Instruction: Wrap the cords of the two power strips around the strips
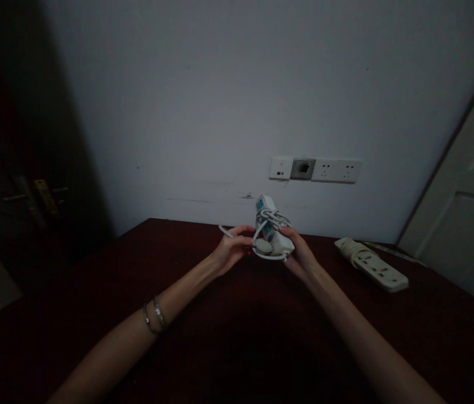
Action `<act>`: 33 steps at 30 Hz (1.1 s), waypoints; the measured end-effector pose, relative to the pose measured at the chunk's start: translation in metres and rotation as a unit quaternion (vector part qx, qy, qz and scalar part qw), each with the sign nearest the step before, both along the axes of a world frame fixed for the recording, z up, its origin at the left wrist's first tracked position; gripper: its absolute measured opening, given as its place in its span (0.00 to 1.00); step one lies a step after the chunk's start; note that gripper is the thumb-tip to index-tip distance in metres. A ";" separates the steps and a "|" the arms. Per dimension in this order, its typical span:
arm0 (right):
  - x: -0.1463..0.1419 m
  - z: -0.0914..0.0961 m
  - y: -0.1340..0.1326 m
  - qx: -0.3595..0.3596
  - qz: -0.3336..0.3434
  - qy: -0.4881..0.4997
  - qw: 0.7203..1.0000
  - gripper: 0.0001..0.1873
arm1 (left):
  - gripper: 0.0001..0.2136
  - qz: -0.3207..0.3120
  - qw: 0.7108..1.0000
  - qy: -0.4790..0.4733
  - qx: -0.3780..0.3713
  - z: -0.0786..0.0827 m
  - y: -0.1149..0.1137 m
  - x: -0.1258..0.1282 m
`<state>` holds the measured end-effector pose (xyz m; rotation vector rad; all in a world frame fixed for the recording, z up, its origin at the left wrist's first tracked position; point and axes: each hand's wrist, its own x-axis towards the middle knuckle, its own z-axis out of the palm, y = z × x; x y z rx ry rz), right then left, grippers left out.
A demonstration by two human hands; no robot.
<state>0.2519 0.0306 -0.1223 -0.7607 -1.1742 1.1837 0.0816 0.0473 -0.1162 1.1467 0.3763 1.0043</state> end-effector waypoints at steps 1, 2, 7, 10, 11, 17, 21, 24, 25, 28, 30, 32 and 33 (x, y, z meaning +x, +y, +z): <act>0.000 0.000 0.000 0.002 0.004 -0.004 1.000 0.24 | 0.15 -0.002 1.000 -0.002 -0.001 -0.001 0.000 0.000; 0.001 0.001 -0.001 0.004 0.008 -0.006 1.000 0.24 | 0.15 -0.004 1.000 -0.006 -0.001 -0.001 0.000 0.000; 0.004 0.001 -0.002 -0.006 0.023 -0.007 1.000 0.26 | 0.16 -0.018 1.000 -0.018 -0.008 -0.001 -0.001 0.001; 0.003 -0.002 0.000 -0.017 0.031 -0.019 0.999 0.24 | 0.17 -0.036 0.997 -0.058 -0.024 0.005 -0.004 0.000; 0.002 -0.003 0.000 -0.023 0.033 -0.011 0.999 0.23 | 0.17 -0.043 0.996 -0.069 -0.026 0.007 -0.005 -0.001; -0.013 -0.002 -0.004 -0.037 0.049 0.010 0.998 0.21 | 0.14 -0.084 0.994 -0.066 -0.032 0.016 0.004 -0.013; -0.019 0.002 -0.008 -0.029 0.045 0.024 0.998 0.25 | 0.13 -0.103 0.991 -0.054 -0.067 0.016 0.019 -0.023; -0.019 0.003 -0.007 -0.032 0.010 0.041 0.999 0.24 | 0.13 -0.117 0.989 -0.024 -0.090 0.016 0.027 -0.028; -0.018 0.003 -0.007 -0.035 -0.003 0.049 0.998 0.23 | 0.13 -0.124 0.988 -0.016 -0.091 0.016 0.029 -0.029; -0.011 0.005 -0.006 -0.034 -0.033 0.059 0.997 0.21 | 0.14 -0.153 0.985 0.002 -0.081 0.018 0.031 -0.034; -0.003 0.005 -0.004 -0.025 -0.049 0.052 0.997 0.19 | 0.13 -0.171 0.982 0.019 -0.074 0.020 0.031 -0.038; 0.006 0.004 -0.001 -0.014 -0.054 0.044 0.998 0.19 | 0.12 -0.180 0.980 0.043 -0.068 0.023 0.030 -0.043; 0.011 0.004 0.000 -0.007 -0.053 0.040 0.998 0.19 | 0.12 -0.181 0.980 0.057 -0.064 0.024 0.030 -0.045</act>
